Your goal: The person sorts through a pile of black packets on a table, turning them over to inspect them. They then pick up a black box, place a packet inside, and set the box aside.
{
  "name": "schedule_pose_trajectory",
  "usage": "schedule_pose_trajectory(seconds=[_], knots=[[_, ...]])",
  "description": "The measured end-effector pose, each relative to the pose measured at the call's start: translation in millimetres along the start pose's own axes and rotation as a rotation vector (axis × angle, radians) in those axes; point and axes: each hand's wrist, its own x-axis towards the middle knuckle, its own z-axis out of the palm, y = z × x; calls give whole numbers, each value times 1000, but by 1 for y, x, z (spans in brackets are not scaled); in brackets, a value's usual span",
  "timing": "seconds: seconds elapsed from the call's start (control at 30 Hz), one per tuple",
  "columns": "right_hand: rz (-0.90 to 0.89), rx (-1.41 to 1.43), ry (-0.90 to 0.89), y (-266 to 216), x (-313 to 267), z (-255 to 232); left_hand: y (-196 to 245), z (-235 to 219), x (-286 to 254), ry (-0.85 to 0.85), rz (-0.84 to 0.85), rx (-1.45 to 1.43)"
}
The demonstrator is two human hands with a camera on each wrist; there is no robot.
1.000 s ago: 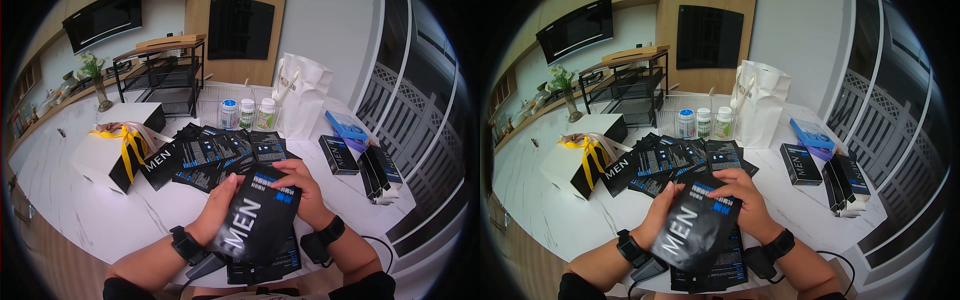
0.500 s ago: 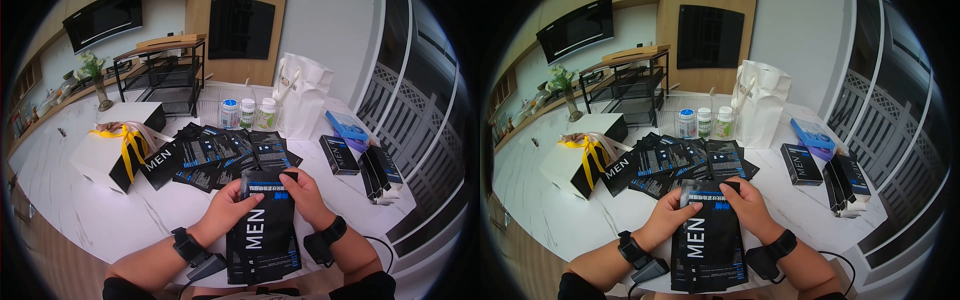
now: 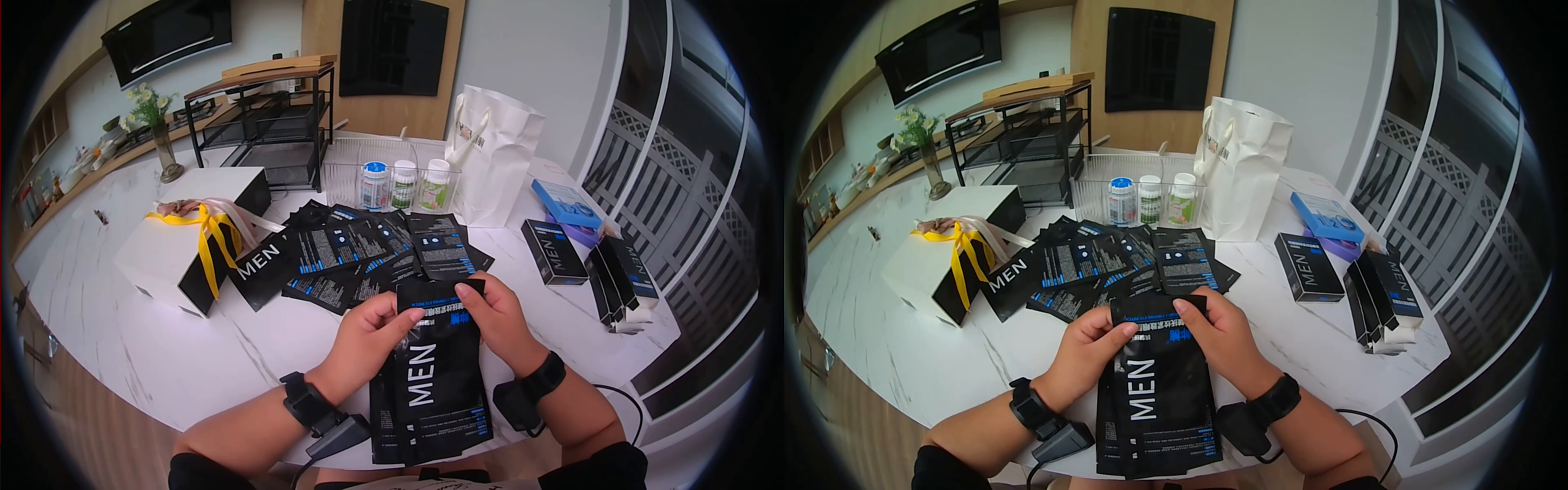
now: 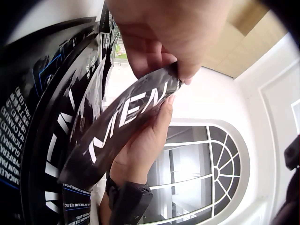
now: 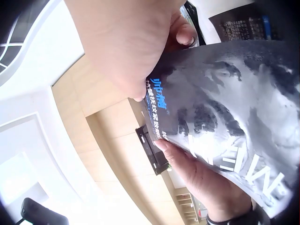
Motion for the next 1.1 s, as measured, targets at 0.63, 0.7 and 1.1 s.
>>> schedule_pose_trajectory(seconds=[0.63, 0.7, 1.1], knots=[[-154, 49, -83, 4, -3, 6, 11, -1, 2, 110, -71, -83], [-28, 32, -57, 8, -1, 1, 16, 3, 0, 96, -95, -53], [-36, 71, -19, 10, 1, -3, 15, -4, 5, 47, -141, 79]])
